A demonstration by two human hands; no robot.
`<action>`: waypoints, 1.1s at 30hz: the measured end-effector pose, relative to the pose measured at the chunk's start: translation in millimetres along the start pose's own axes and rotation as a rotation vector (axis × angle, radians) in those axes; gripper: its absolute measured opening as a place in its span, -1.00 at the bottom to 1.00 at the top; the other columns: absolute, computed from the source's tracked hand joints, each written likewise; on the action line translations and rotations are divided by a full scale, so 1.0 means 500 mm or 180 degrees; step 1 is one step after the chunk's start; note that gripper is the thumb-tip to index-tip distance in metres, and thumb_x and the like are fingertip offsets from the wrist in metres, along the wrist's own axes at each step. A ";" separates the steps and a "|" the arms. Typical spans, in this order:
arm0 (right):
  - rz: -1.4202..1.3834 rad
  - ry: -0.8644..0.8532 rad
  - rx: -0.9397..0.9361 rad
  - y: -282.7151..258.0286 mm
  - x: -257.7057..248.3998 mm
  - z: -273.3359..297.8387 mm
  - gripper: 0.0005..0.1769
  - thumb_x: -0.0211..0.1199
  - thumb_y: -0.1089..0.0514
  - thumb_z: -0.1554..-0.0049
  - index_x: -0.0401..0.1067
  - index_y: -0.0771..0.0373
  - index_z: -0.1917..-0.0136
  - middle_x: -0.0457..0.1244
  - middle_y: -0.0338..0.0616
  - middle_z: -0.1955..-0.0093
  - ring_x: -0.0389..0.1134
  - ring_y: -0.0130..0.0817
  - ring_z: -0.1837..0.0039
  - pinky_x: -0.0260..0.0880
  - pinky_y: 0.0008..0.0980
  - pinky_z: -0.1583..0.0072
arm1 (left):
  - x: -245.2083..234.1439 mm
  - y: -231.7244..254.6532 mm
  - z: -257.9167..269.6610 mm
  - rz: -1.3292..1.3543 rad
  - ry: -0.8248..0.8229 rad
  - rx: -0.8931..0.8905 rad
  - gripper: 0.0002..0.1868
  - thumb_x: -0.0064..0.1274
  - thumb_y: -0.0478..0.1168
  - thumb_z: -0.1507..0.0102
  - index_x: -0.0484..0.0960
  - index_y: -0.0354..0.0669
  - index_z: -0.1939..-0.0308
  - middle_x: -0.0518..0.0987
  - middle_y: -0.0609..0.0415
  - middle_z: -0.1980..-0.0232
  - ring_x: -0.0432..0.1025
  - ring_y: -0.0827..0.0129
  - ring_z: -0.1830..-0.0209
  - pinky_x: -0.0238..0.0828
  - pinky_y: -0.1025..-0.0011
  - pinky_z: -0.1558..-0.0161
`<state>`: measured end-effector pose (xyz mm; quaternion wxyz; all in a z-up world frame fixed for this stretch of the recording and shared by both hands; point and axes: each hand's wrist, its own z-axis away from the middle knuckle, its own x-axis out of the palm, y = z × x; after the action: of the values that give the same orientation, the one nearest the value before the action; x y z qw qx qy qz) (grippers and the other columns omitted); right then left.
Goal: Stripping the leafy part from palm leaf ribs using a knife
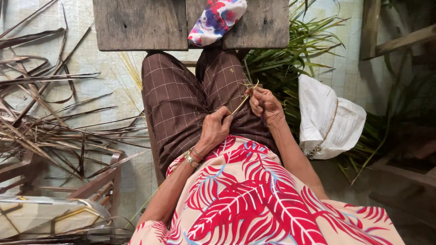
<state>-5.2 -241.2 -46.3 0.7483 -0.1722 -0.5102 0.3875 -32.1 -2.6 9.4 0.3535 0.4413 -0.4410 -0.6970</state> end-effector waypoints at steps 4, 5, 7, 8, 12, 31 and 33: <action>-0.0167 -0.0096 0.0093 0.008 -0.049 -0.011 -0.74 0.12 0.24 -0.27 0.44 0.47 -0.14 0.13 -0.10 0.53 0.08 -0.41 0.61 0.17 -0.38 0.62 | -0.017 -0.011 0.036 0.0126 -0.0044 -0.0040 -0.97 0.08 -0.21 -0.28 0.61 0.04 0.26 0.63 -0.14 0.39 0.56 -0.04 0.36 0.44 0.14 0.29; -0.0307 -0.0025 0.0036 0.009 -0.076 -0.023 -0.76 0.12 0.21 -0.29 0.47 0.39 -0.13 0.12 -0.15 0.52 0.09 -0.43 0.59 0.16 -0.42 0.59 | -0.025 -0.012 0.043 0.0081 -0.0083 -0.0064 -0.98 0.09 -0.21 -0.27 0.62 0.03 0.25 0.63 -0.15 0.39 0.56 -0.07 0.34 0.45 0.12 0.28; -0.0443 0.0035 -0.0006 0.014 -0.122 -0.036 -0.77 0.11 0.17 -0.31 0.50 0.32 -0.11 0.12 -0.20 0.51 0.09 -0.45 0.57 0.15 -0.46 0.57 | -0.038 -0.024 0.056 0.0036 -0.0106 -0.0095 -0.99 0.10 -0.20 -0.26 0.62 0.02 0.25 0.63 -0.15 0.39 0.56 -0.10 0.32 0.45 0.10 0.27; -0.0278 0.0082 0.0005 0.018 -0.140 -0.037 -0.77 0.09 0.14 -0.32 0.50 0.27 -0.12 0.14 -0.21 0.49 0.11 -0.45 0.56 0.18 -0.44 0.56 | -0.044 -0.034 0.063 0.0095 -0.0036 -0.0175 -0.98 0.11 -0.21 -0.26 0.63 0.02 0.24 0.64 -0.15 0.37 0.57 -0.08 0.31 0.46 0.12 0.26; 0.0333 0.0365 -0.0039 0.017 -0.106 -0.025 -0.77 0.10 0.10 -0.34 0.45 0.23 -0.17 0.19 -0.18 0.44 0.16 -0.43 0.55 0.26 -0.40 0.55 | -0.065 -0.046 0.055 0.0112 0.0192 -0.0235 -0.94 0.07 -0.21 -0.30 0.63 -0.01 0.17 0.64 -0.22 0.31 0.56 -0.15 0.25 0.42 0.04 0.23; 0.1124 0.0063 -0.0105 -0.002 0.077 0.020 -0.68 0.26 0.32 -0.12 0.37 0.39 -0.15 0.19 0.07 0.54 0.14 -0.38 0.66 0.13 -0.45 0.63 | 0.014 0.040 -0.052 -0.1170 0.0254 0.0409 -0.95 -0.07 -0.14 -0.32 0.50 0.07 0.21 0.63 -0.08 0.37 0.59 -0.19 0.36 0.54 -0.14 0.28; 0.0779 0.0199 -0.0104 0.013 0.035 0.009 -0.72 0.20 0.33 -0.18 0.37 0.36 -0.18 0.17 0.08 0.55 0.11 -0.36 0.67 0.12 -0.41 0.64 | 0.021 0.037 -0.051 -0.1355 0.0238 0.0472 -0.96 -0.07 -0.13 -0.30 0.49 0.12 0.21 0.61 -0.02 0.40 0.59 -0.16 0.39 0.55 -0.10 0.30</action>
<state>-8.7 -224.5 -37.5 0.7080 -0.2575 -0.4680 0.4620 -10.3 -26.1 17.5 0.1812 0.5747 -0.3746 -0.7047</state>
